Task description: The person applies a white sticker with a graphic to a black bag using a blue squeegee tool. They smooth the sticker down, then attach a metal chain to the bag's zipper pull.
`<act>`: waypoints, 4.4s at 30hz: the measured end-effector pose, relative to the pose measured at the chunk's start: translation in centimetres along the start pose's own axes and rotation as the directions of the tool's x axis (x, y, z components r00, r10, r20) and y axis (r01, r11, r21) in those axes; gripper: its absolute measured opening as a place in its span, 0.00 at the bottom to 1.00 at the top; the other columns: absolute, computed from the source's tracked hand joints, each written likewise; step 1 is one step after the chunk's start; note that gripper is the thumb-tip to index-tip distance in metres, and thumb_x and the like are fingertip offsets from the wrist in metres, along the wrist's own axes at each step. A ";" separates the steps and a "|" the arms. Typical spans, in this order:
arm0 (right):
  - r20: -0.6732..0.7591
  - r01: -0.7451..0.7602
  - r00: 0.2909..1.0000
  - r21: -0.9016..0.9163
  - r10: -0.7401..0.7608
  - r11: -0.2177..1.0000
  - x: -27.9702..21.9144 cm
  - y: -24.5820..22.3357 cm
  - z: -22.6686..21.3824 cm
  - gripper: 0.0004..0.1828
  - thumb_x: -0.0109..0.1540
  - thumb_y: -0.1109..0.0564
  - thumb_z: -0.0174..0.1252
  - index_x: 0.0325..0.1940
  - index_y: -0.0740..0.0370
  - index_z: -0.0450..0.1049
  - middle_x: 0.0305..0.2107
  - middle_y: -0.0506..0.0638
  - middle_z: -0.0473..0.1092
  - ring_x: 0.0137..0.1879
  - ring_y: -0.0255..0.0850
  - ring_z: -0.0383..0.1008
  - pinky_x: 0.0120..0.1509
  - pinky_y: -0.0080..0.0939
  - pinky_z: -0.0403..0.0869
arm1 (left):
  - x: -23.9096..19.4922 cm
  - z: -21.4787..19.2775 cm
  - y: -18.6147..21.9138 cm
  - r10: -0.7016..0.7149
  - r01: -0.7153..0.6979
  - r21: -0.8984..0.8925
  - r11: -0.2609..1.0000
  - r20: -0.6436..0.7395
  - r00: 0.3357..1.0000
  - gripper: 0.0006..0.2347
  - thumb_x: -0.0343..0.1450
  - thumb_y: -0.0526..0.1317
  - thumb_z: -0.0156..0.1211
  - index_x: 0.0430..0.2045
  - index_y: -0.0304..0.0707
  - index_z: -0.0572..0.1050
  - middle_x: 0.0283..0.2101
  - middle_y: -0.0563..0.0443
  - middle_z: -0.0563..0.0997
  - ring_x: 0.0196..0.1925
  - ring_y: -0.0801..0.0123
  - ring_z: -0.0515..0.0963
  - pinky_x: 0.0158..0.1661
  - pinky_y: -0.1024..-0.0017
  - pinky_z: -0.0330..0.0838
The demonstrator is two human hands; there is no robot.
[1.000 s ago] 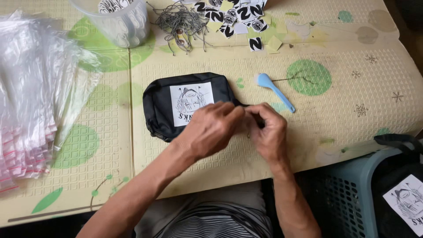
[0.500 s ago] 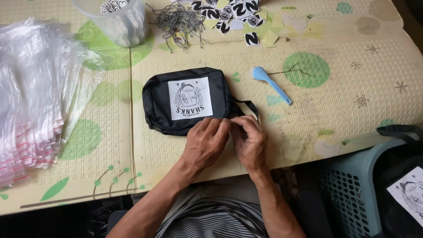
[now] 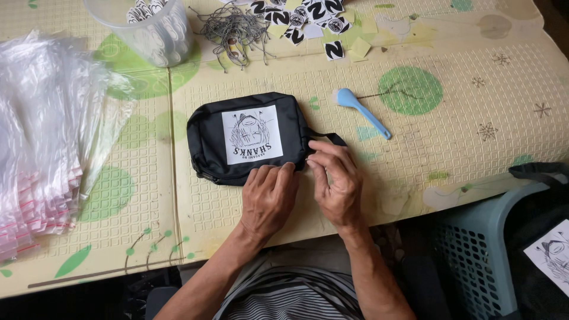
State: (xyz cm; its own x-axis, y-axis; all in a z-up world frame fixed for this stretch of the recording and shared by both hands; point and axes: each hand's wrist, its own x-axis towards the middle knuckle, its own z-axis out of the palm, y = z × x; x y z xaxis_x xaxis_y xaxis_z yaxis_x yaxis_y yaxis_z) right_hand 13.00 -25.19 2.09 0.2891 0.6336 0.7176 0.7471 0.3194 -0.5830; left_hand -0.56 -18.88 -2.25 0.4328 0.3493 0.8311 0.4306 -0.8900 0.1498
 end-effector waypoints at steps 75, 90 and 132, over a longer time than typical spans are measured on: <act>0.011 -0.132 0.990 -0.247 0.139 0.960 -4.3 0.5 3.3 0.01 0.64 0.60 0.64 0.38 0.56 0.78 0.37 0.45 0.71 0.42 0.46 0.79 0.50 0.42 0.76 | 1.9 -0.3 -5.3 -0.198 0.594 -0.478 0.648 0.647 0.737 0.11 0.68 0.30 0.59 0.43 0.39 0.72 0.33 0.42 0.83 0.39 0.44 0.84 0.37 0.52 0.79; 0.067 -0.116 0.988 -0.259 0.138 0.959 -4.2 0.9 3.0 0.04 0.66 0.60 0.61 0.37 0.57 0.73 0.35 0.46 0.68 0.41 0.46 0.77 0.48 0.43 0.76 | 1.6 -0.7 -5.3 -0.241 0.647 -0.529 0.548 0.641 0.729 0.10 0.70 0.31 0.59 0.44 0.38 0.72 0.36 0.43 0.83 0.41 0.46 0.84 0.40 0.51 0.78; 0.148 -0.153 0.970 -0.239 0.191 0.959 -1.0 -1.0 -0.2 0.09 0.62 0.67 0.59 0.46 0.62 0.78 0.39 0.52 0.73 0.45 0.48 0.77 0.51 0.47 0.76 | 0.6 -0.2 -4.4 -0.390 0.658 -0.589 0.469 0.531 0.753 0.10 0.72 0.36 0.65 0.43 0.37 0.71 0.31 0.46 0.85 0.34 0.58 0.86 0.35 0.63 0.79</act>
State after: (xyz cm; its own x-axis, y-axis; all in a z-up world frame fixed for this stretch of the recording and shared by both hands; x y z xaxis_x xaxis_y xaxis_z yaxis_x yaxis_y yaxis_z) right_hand 12.12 -26.32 2.04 0.3349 0.7803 0.5283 0.8154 0.0410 -0.5775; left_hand -2.34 -14.77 -2.32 0.5783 0.7651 0.2830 0.0206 -0.3605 0.9325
